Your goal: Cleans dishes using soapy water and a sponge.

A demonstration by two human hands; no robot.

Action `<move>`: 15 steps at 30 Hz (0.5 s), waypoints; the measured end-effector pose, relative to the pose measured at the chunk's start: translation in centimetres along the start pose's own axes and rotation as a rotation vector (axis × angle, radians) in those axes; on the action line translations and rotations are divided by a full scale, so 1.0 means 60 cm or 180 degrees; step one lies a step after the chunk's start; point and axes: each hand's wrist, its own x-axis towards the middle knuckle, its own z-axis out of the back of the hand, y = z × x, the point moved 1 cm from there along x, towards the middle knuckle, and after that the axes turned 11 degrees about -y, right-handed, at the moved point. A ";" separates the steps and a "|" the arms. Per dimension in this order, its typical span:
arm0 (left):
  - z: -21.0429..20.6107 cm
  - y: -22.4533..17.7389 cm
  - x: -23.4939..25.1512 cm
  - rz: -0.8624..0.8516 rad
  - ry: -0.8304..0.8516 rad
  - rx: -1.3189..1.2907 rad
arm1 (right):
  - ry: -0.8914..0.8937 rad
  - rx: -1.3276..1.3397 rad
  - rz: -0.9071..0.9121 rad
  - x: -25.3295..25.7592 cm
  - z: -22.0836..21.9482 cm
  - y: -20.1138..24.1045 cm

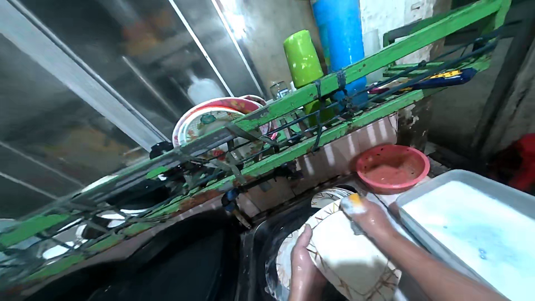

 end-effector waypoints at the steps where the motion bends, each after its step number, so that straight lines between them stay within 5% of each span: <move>1: -0.010 0.014 -0.002 0.0011 0.0128 0.0030 | -0.0016 -0.0037 0.0202 -0.020 -0.021 0.016; 5: -0.019 0.035 0.000 0.0039 0.0254 -0.0145 | 0.0318 0.0286 0.0835 -0.085 -0.063 0.074; 10: -0.011 0.033 -0.016 -0.0065 0.0305 0.0008 | -0.0247 -0.0239 0.0400 -0.006 -0.057 0.039; 15: -0.006 -0.004 0.036 -0.0770 -0.0417 0.0143 | 0.0626 0.0128 0.1118 -0.108 -0.098 0.072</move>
